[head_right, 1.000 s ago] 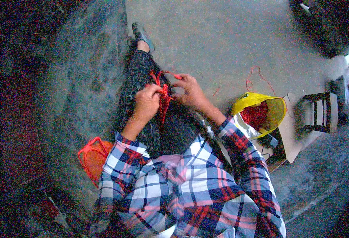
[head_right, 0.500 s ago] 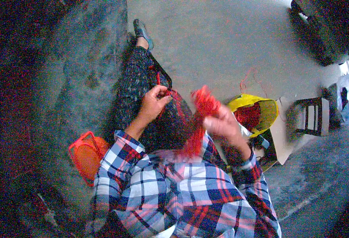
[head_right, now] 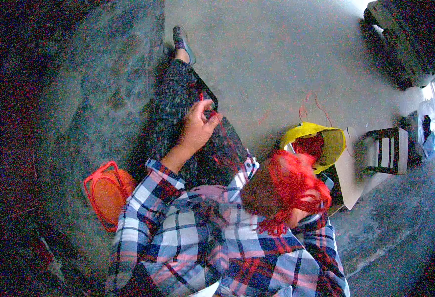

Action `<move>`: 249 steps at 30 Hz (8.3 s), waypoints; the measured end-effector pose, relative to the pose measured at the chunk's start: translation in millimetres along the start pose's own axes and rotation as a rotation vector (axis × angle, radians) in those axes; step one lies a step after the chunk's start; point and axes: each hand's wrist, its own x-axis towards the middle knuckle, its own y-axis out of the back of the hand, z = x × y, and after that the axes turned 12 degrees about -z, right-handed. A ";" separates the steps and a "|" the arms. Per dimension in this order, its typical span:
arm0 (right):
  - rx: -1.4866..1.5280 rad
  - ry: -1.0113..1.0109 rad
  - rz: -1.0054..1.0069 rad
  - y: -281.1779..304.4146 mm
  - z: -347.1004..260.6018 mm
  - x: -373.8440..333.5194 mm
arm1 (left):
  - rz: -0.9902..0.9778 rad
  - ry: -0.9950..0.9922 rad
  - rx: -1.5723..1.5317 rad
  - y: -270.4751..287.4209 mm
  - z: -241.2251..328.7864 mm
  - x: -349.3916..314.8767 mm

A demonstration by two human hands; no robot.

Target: The person wraps a red string around the frame of a red plastic chair by hand.

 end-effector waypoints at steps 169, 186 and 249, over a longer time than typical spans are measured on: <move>0.275 -0.648 0.293 45.6 140.4 16.7 | -0.291 0.663 -1.180 26.7 27.6 12.3; -0.943 -0.171 0.370 79.1 144.6 59.1 | 0.279 0.035 -0.001 64.0 25.0 26.7; -0.743 -0.167 0.120 57.8 126.5 53.5 | -0.138 0.488 -1.108 51.8 86.3 16.4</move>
